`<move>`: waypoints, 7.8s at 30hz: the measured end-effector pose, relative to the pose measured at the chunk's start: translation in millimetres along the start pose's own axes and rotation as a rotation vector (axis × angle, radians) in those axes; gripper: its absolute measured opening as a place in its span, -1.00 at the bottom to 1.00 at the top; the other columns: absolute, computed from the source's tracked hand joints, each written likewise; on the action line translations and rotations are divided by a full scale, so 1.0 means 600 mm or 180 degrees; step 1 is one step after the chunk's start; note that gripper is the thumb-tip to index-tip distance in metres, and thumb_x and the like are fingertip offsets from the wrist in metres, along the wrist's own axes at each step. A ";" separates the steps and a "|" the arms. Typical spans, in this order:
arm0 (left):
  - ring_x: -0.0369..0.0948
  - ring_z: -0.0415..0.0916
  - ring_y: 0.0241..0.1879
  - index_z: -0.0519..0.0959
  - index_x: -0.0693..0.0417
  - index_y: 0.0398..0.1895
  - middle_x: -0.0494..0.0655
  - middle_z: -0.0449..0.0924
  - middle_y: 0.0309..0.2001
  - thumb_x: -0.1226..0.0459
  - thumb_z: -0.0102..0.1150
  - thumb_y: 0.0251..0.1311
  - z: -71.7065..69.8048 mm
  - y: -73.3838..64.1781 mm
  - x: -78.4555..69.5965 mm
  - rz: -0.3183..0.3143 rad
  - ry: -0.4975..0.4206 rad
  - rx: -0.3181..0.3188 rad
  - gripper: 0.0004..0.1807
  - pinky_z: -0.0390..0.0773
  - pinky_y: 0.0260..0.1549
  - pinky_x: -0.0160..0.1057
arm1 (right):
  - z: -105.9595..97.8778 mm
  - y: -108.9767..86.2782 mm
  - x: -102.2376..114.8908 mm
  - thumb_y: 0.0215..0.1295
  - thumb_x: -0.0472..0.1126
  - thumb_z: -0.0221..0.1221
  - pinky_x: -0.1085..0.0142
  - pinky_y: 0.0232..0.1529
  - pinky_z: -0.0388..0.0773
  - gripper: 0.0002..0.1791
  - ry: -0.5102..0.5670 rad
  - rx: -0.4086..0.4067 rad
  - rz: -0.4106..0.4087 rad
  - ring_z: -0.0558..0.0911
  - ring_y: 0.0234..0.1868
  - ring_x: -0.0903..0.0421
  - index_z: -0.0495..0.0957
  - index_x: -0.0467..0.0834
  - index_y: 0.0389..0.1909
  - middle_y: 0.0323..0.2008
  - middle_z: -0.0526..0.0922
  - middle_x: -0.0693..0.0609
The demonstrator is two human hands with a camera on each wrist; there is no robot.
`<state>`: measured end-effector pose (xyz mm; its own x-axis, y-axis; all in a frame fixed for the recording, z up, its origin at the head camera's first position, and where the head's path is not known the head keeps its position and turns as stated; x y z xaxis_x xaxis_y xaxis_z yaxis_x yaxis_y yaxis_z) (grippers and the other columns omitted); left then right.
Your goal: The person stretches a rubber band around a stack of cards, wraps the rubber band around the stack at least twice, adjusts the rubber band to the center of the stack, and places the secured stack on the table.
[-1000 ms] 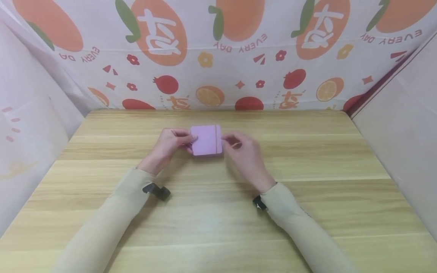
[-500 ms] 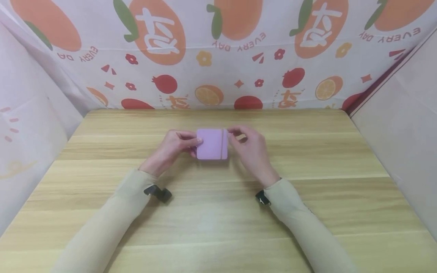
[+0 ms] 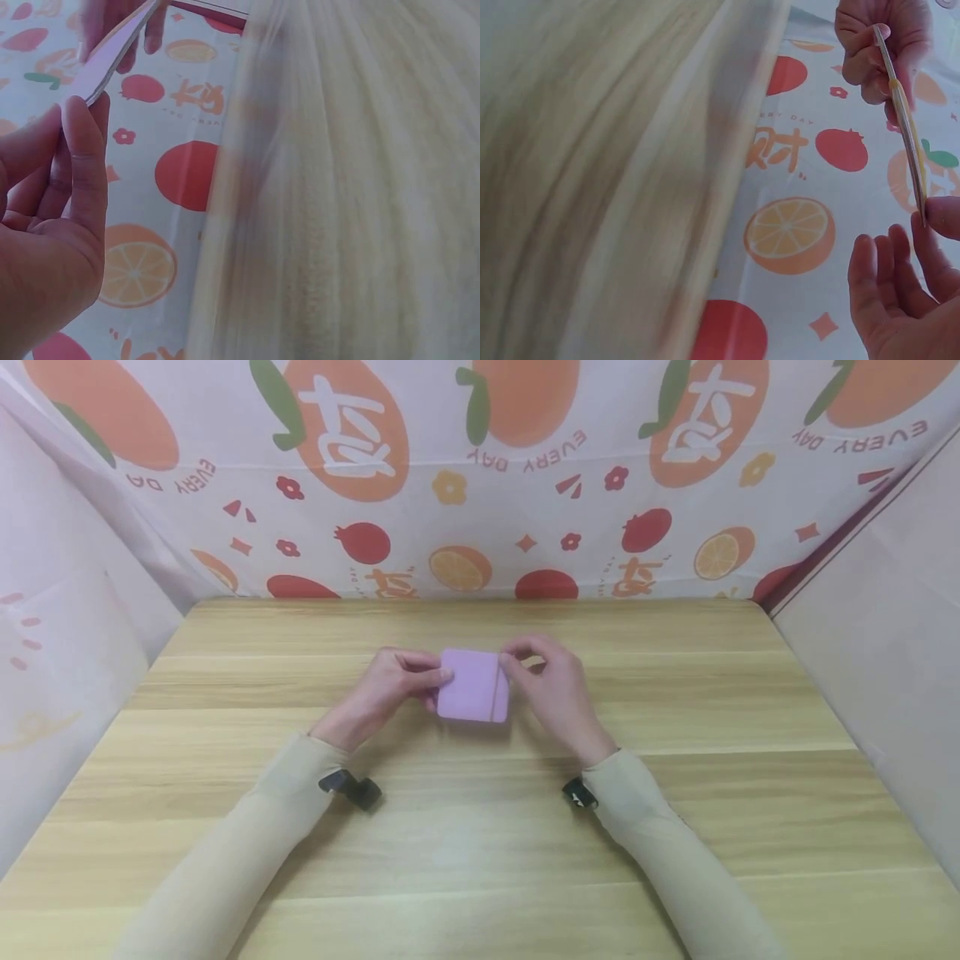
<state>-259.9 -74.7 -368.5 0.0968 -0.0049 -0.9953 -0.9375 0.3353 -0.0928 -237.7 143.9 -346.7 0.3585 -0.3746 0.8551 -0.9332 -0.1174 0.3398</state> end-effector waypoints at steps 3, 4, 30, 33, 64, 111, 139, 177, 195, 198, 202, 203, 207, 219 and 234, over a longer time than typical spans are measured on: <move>-0.22 0.51 -0.64 0.66 0.42 -0.10 0.04 0.68 -0.44 0.41 0.32 0.19 0.001 -0.001 -0.002 -0.0009 -0.0013 0.0018 -0.74 0.58 -0.54 -0.31 | 0.001 0.002 -0.006 0.34 -0.11 0.27 0.18 -0.05 0.56 -0.76 0.0287 0.0067 0.0123 0.54 -0.06 0.13 0.66 -0.19 -0.12 -0.12 0.64 0.04; -0.22 0.51 -0.63 0.66 0.41 -0.10 0.04 0.69 -0.43 0.40 0.32 0.19 0.002 -0.002 -0.003 -0.0007 -0.0001 0.0031 -0.75 0.58 -0.54 -0.31 | 0.002 0.002 -0.007 0.34 -0.11 0.27 0.22 -0.06 0.56 -0.75 0.0373 0.0095 0.0167 0.55 -0.05 0.12 0.66 -0.21 -0.11 -0.11 0.65 0.02; -0.23 0.51 -0.61 0.66 0.39 -0.10 0.02 0.66 -0.45 0.41 0.31 0.19 0.007 0.002 0.006 -0.0017 -0.0072 -0.0111 -0.76 0.57 -0.54 -0.30 | 0.012 0.003 -0.025 0.44 -0.05 0.15 0.09 -0.05 0.61 -0.59 0.0667 0.0339 0.0557 0.57 -0.09 0.06 0.60 -0.28 0.08 -0.03 0.64 -0.13; -0.23 0.51 -0.59 0.66 0.38 -0.08 0.02 0.66 -0.43 0.40 0.32 0.19 0.001 0.002 0.004 -0.0066 -0.0137 -0.0211 -0.74 0.55 -0.54 -0.31 | 0.013 0.004 -0.027 0.45 -0.09 0.14 -0.05 -0.07 0.60 -0.60 0.0758 0.0320 0.0551 0.58 -0.13 0.03 0.57 -0.32 0.08 -0.06 0.62 -0.17; -0.25 0.45 -0.54 0.62 0.40 -0.04 -0.01 0.63 -0.39 0.42 0.25 0.26 -0.025 -0.001 -0.020 0.0053 -0.0190 -0.0550 -0.75 0.48 -0.57 -0.38 | 0.033 -0.009 -0.029 0.25 -0.10 0.33 0.11 -0.06 0.50 -0.75 0.0437 0.0967 0.0830 0.58 -0.15 -0.05 0.67 -0.20 -0.19 -0.24 0.68 -0.10; -0.25 0.48 -0.59 0.63 0.43 -0.14 -0.02 0.66 -0.45 0.45 0.33 0.17 -0.007 -0.002 -0.016 0.0190 -0.0356 -0.0751 -0.78 0.51 -0.58 -0.34 | 0.065 -0.023 -0.043 0.25 -0.20 0.34 0.24 -0.18 0.61 -0.67 0.1371 0.0560 0.1553 0.61 -0.22 -0.02 0.66 -0.37 -0.08 -0.27 0.69 -0.04; -0.23 0.47 -0.56 0.62 0.39 -0.14 -0.02 0.66 -0.40 0.46 0.30 0.19 0.001 0.002 -0.002 0.0013 -0.0327 -0.0523 -0.80 0.51 -0.55 -0.34 | 0.048 -0.012 -0.041 0.27 -0.21 0.28 0.07 -0.05 0.59 -0.53 0.1313 0.0425 0.1114 0.62 -0.14 0.02 0.51 -0.32 0.16 -0.05 0.64 -0.16; -0.20 0.41 -0.62 0.68 0.29 -0.26 0.03 0.61 -0.47 0.41 0.31 0.19 0.023 0.000 0.002 0.0187 0.0434 0.0217 -0.90 0.44 -0.57 -0.17 | 0.024 -0.004 -0.037 0.28 -0.13 0.33 0.39 -0.19 0.54 -0.69 0.1063 -0.0021 0.0575 0.60 -0.06 0.08 0.69 -0.31 -0.13 -0.10 0.71 -0.04; -0.24 0.43 -0.63 0.64 0.36 -0.17 -0.01 0.64 -0.46 0.43 0.30 0.19 0.013 0.005 0.006 0.0084 -0.0026 -0.0207 -0.83 0.47 -0.60 -0.35 | 0.038 -0.008 -0.044 0.34 -0.09 0.24 0.37 -0.21 0.54 -0.58 0.1024 0.0233 0.0908 0.55 -0.16 0.09 0.59 -0.30 0.09 -0.12 0.64 -0.10; -0.24 0.45 -0.60 0.63 0.36 -0.13 -0.02 0.64 -0.43 0.42 0.31 0.19 0.007 0.006 0.005 0.0040 -0.0067 -0.0334 -0.80 0.48 -0.59 -0.35 | 0.043 -0.009 -0.044 0.32 -0.13 0.25 0.37 -0.18 0.55 -0.56 0.1045 0.0346 0.0951 0.57 -0.13 0.10 0.57 -0.29 0.13 -0.08 0.64 -0.13; -0.23 0.46 -0.55 0.63 0.34 -0.10 -0.01 0.65 -0.38 0.39 0.30 0.21 0.001 0.005 0.001 -0.0002 -0.0054 -0.0410 -0.77 0.49 -0.55 -0.33 | 0.047 -0.010 -0.043 0.31 -0.17 0.26 0.22 -0.12 0.58 -0.61 0.1057 0.0486 0.1009 0.58 -0.18 0.10 0.58 -0.33 0.06 -0.14 0.65 -0.11; -0.23 0.47 -0.53 0.64 0.34 -0.09 0.00 0.65 -0.36 0.39 0.30 0.22 0.000 0.004 0.000 -0.0009 -0.0052 -0.0421 -0.77 0.50 -0.54 -0.32 | 0.047 -0.010 -0.043 0.30 -0.16 0.26 0.18 -0.10 0.57 -0.62 0.1023 0.0521 0.1033 0.57 -0.20 0.10 0.60 -0.33 0.02 -0.18 0.66 -0.09; -0.22 0.48 -0.51 0.64 0.32 -0.08 0.03 0.66 -0.32 0.37 0.30 0.23 -0.004 0.002 -0.005 -0.0027 -0.0038 -0.0476 -0.77 0.50 -0.52 -0.30 | 0.049 -0.012 -0.042 0.28 -0.12 0.30 0.05 -0.03 0.54 -0.65 0.0871 0.0685 0.1141 0.54 -0.20 0.06 0.64 -0.31 -0.07 -0.25 0.65 -0.04; -0.27 0.44 -0.59 0.58 0.42 -0.10 -0.04 0.61 -0.44 0.45 0.27 0.21 -0.007 0.000 -0.008 0.0051 -0.0226 -0.0795 -0.78 0.47 -0.62 -0.37 | 0.056 -0.016 -0.050 0.20 -0.09 0.38 0.08 -0.12 0.60 -0.65 0.0641 0.0780 0.1187 0.63 -0.21 -0.14 0.68 -0.29 -0.14 -0.26 0.72 -0.08; -0.27 0.44 -0.60 0.58 0.40 -0.14 -0.04 0.62 -0.45 0.45 0.27 0.22 0.003 -0.004 -0.013 0.0068 -0.0314 -0.0845 -0.81 0.46 -0.63 -0.40 | 0.071 -0.026 -0.040 0.20 -0.18 0.36 0.16 -0.17 0.61 -0.69 0.0970 0.0550 0.1393 0.60 -0.19 -0.04 0.69 -0.32 -0.14 -0.30 0.72 0.00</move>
<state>-257.9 -73.6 -360.7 0.0960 0.0956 -0.9908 -0.9932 0.0757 -0.0889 -232.8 115.4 -389.2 -0.0957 -0.1424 0.9852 -0.9783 -0.1692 -0.1195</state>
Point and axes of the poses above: each hand's wrist, its own y-axis towards the middle knuckle, its own z-axis out of the palm, x = y × z, the point moved 4 cm from there along y, towards the middle knuckle
